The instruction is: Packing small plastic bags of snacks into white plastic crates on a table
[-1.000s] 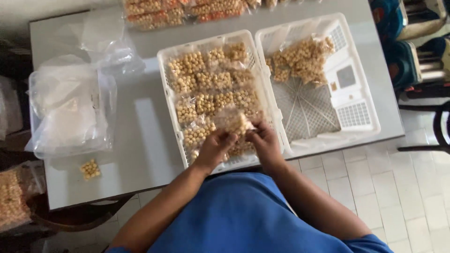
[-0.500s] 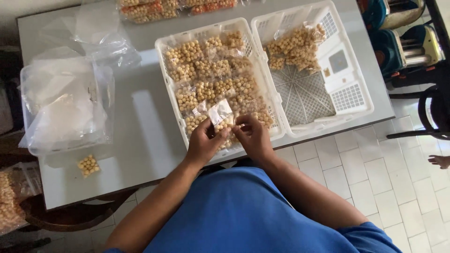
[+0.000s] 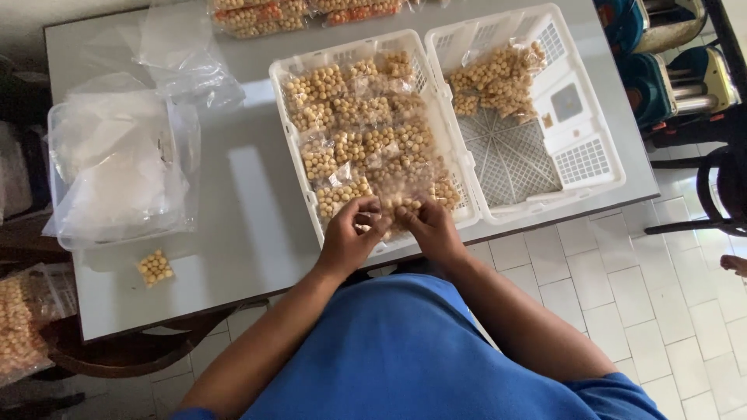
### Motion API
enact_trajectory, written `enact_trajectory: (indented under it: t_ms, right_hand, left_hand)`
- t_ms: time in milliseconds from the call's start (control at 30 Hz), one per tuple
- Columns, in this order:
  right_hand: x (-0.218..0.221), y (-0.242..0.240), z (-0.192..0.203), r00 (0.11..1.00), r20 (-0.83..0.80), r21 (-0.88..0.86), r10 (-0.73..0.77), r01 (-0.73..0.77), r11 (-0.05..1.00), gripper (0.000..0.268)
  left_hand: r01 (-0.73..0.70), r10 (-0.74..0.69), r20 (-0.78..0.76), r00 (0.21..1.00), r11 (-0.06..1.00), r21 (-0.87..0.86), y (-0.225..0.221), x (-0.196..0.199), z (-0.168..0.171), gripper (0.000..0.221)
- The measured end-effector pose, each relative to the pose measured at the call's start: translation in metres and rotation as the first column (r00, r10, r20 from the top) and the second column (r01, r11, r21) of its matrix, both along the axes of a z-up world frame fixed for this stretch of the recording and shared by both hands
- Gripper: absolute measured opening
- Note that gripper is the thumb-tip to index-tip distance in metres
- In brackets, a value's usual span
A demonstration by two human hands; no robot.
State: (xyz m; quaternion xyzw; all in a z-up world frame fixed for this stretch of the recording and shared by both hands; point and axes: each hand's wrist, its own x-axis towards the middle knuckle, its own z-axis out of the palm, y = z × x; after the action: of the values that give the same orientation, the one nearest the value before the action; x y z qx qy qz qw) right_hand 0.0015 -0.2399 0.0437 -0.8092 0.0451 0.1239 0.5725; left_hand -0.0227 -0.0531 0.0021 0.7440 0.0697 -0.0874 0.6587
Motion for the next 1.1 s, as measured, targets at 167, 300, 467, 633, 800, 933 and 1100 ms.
enact_trajectory:
  t_ms: [167,300,467,633,800,933,1100]
  right_hand:
    - [-0.001,-0.013,-0.001,1.0,0.0,0.034,-0.012,0.012,0.999,0.038]
    - [0.005,-0.047,-0.035,1.0,-0.016,0.111,0.016,-0.014,0.994,0.038]
    - [0.003,-0.073,-0.071,0.997,0.015,-0.059,0.074,-0.073,0.996,0.058]
    - [0.019,-0.114,-0.086,0.998,0.07,-0.202,-0.005,0.019,0.979,0.051]
    - [0.046,-0.162,-0.089,0.996,0.065,-0.098,-0.065,0.071,0.993,0.031]
    - [0.087,-0.197,-0.107,0.987,0.082,-0.014,-0.142,0.143,0.99,0.029]
    - [0.16,-0.265,-0.183,0.983,-0.022,-0.145,-0.181,0.175,0.974,0.027]
  left_hand:
    - [0.056,-0.06,-0.056,0.997,0.996,-0.065,-0.008,0.004,0.006,0.033]
    - [0.037,-0.038,-0.106,0.994,0.999,-0.008,-0.008,0.013,-0.015,0.034]
    - [0.025,-0.008,-0.094,0.996,0.982,0.185,-0.014,0.007,-0.017,0.038]
    - [-0.09,0.013,0.198,0.98,0.919,0.384,-0.004,0.01,-0.047,0.03]
    - [0.108,-0.633,0.563,0.53,0.71,0.696,-0.04,0.025,-0.05,0.019]
    - [0.394,-0.79,0.209,0.576,0.493,0.776,-0.052,0.028,-0.083,0.057]
    - [0.421,-0.791,0.073,0.608,0.399,0.814,-0.056,0.037,-0.086,0.049]
